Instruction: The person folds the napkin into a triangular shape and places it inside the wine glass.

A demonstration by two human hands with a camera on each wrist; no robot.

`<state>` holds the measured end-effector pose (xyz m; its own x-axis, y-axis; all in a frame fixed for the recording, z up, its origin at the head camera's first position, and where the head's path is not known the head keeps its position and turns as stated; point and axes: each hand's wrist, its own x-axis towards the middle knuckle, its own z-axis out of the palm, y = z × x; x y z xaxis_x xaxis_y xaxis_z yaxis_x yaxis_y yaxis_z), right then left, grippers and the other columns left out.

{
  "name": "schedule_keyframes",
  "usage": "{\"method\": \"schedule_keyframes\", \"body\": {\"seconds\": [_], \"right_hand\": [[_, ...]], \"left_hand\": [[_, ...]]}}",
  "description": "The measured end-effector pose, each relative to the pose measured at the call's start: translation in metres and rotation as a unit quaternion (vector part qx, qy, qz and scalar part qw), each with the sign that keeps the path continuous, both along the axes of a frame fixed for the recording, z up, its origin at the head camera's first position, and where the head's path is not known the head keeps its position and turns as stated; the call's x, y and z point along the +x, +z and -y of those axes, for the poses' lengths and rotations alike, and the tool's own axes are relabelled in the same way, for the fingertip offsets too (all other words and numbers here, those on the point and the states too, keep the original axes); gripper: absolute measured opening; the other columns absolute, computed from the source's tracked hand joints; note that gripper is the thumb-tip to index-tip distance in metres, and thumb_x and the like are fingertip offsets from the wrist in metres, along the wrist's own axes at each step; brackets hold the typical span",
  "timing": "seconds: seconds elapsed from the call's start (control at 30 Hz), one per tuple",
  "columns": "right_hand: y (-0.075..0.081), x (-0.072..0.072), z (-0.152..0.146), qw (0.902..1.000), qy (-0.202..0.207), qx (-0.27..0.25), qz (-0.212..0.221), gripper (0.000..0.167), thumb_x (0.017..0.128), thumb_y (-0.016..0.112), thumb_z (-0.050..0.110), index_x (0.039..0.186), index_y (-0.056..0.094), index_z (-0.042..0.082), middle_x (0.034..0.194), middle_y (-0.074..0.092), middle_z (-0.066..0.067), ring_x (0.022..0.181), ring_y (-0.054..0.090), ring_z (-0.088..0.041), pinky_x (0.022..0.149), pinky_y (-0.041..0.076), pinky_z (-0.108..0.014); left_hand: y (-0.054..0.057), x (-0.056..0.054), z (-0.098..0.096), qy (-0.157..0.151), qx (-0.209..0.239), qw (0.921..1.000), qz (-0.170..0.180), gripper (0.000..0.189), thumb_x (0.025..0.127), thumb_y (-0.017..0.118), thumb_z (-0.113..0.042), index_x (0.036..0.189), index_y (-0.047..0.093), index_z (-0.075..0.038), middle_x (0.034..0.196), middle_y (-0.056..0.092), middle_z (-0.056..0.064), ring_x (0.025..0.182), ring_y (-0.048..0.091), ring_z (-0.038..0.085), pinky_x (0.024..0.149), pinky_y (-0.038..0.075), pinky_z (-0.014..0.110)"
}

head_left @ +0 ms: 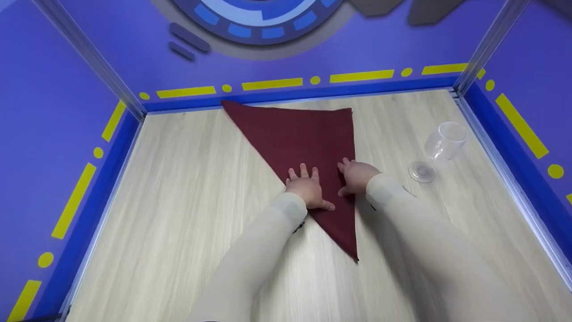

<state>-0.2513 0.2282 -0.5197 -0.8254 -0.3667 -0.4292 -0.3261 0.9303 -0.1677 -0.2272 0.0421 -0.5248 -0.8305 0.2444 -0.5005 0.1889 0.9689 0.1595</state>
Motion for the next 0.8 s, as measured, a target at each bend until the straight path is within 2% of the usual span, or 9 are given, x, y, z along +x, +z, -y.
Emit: {"method": "schedule_keyframes", "body": {"seconds": [0.5,0.8], "right_hand": [[-0.002,0.007,-0.002,0.9998,-0.01,-0.019,-0.002,0.097,0.094,0.079,0.044,0.161,0.031,-0.008,0.167,0.026,-0.032,0.153,0.032,-0.05,0.125,0.033,-0.056],[-0.001,0.014,0.002,0.9998,-0.006,-0.011,-0.016,0.095,0.095,0.077,0.045,0.159,0.034,-0.009,0.165,0.03,-0.032,0.151,0.037,-0.05,0.124,0.035,-0.055]], "left_hand": [[-0.001,0.0,0.005,-0.016,0.003,0.9999,-0.001,0.13,0.079,0.073,-0.08,0.171,0.007,-0.015,0.177,-0.001,0.021,0.16,0.003,0.056,0.13,0.024,0.057],[-0.001,-0.002,0.009,-0.025,0.01,0.9996,0.005,0.131,0.078,0.076,-0.077,0.171,0.006,-0.017,0.177,-0.004,0.02,0.16,0.001,0.055,0.129,0.023,0.059]]}}
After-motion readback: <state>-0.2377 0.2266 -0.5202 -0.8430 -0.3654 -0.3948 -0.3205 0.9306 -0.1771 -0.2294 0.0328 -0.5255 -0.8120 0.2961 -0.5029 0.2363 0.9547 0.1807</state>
